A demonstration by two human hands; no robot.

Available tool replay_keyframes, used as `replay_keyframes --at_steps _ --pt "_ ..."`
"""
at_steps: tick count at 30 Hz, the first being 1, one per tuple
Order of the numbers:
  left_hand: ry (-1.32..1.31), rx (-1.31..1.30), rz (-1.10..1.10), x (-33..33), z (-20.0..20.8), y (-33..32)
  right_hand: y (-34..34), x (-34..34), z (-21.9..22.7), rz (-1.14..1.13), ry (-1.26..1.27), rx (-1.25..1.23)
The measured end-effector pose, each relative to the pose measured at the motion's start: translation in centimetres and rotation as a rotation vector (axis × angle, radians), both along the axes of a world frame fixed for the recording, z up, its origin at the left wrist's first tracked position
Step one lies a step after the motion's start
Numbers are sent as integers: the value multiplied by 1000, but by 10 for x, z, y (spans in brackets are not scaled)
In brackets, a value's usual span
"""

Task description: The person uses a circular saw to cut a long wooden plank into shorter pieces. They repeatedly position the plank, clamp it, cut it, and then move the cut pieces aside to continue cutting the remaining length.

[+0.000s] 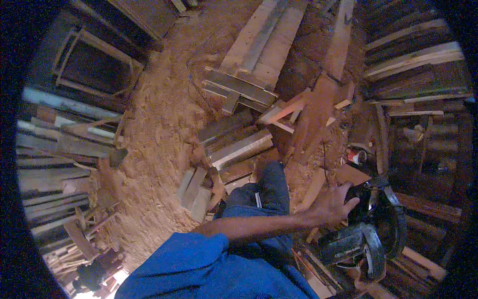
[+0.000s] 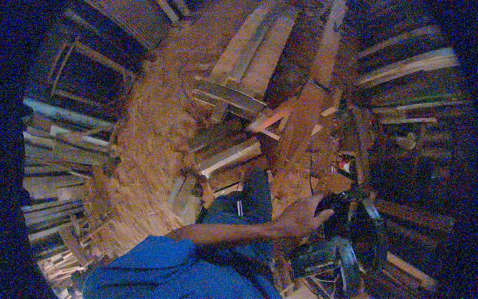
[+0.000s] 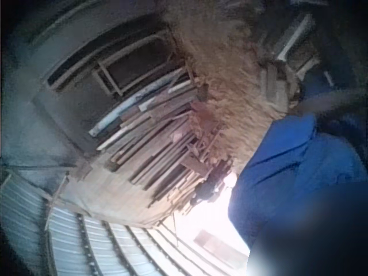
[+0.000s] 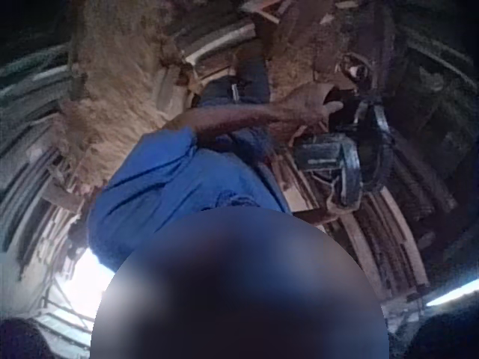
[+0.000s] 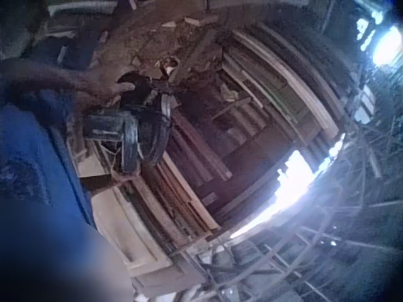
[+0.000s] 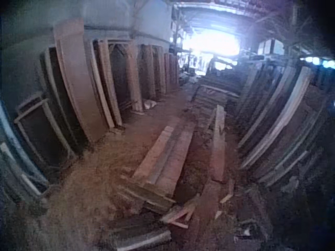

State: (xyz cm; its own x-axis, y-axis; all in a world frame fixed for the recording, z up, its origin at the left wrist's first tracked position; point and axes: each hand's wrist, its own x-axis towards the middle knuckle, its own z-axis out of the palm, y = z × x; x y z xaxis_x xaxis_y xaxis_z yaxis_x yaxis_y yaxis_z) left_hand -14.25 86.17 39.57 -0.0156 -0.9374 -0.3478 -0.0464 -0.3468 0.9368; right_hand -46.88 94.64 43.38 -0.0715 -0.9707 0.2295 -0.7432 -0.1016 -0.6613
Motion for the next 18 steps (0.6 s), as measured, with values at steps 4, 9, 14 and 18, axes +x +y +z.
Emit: replay_keyframes --at_steps 4,9,14,18 --pt "6 -38 -32 18 16 -3 23 23 12 -71 1 -4" --pt "9 -69 -141 40 46 -36 27 53 25 -164 -8 -12" --pt "25 -47 -172 75 75 -55 24 84 44 -224 -19 -25" --pt "30 -165 -153 84 91 -74 21 101 56 -250 -26 -40"
